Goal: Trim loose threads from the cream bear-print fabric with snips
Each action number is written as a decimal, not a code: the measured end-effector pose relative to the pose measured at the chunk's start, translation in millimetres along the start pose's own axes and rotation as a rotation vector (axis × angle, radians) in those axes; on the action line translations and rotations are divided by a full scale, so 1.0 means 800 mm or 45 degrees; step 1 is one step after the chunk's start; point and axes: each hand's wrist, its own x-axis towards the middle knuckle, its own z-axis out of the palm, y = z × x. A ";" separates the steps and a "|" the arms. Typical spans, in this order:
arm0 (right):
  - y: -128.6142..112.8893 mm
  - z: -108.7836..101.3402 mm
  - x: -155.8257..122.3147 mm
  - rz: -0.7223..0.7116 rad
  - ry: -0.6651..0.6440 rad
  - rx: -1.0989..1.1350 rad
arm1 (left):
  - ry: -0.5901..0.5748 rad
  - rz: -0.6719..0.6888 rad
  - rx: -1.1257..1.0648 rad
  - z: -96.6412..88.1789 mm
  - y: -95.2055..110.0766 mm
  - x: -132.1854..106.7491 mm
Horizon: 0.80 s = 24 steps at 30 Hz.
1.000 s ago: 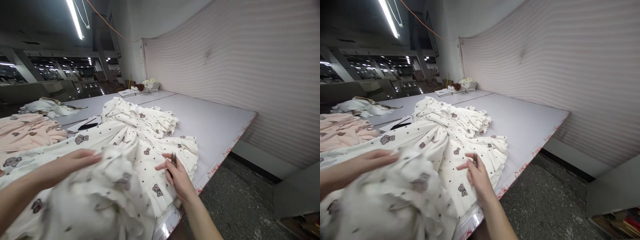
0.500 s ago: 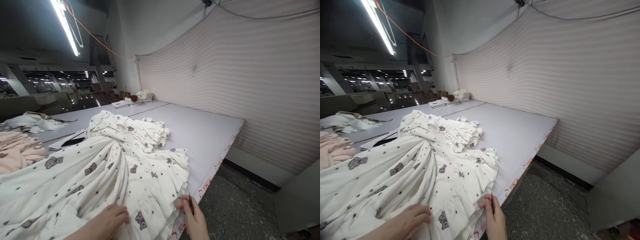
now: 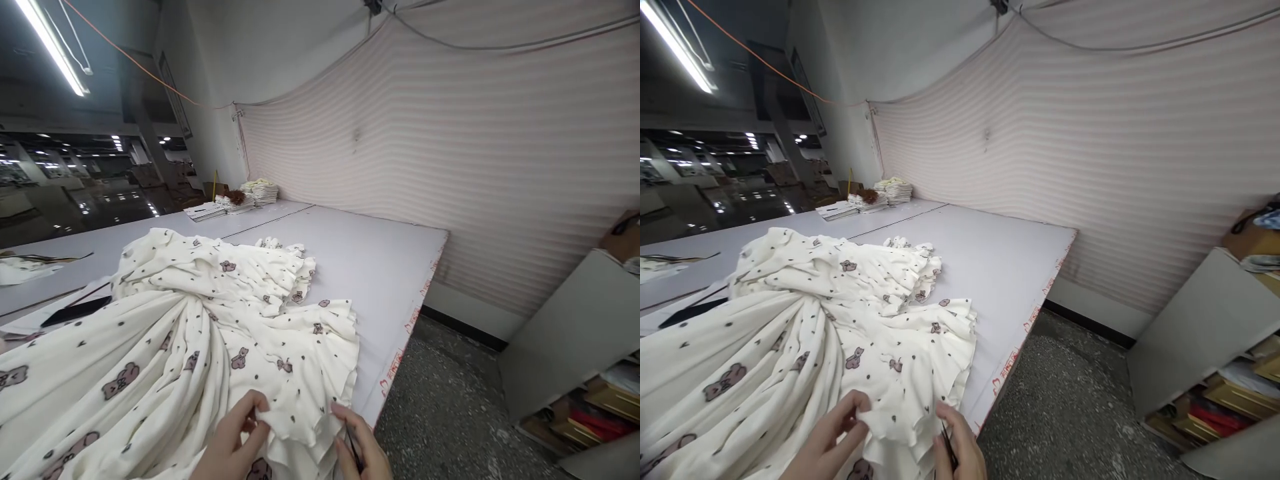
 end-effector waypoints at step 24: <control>-0.052 0.022 0.009 -0.354 -0.403 -0.171 | 0.153 0.929 0.538 -0.002 0.007 -0.020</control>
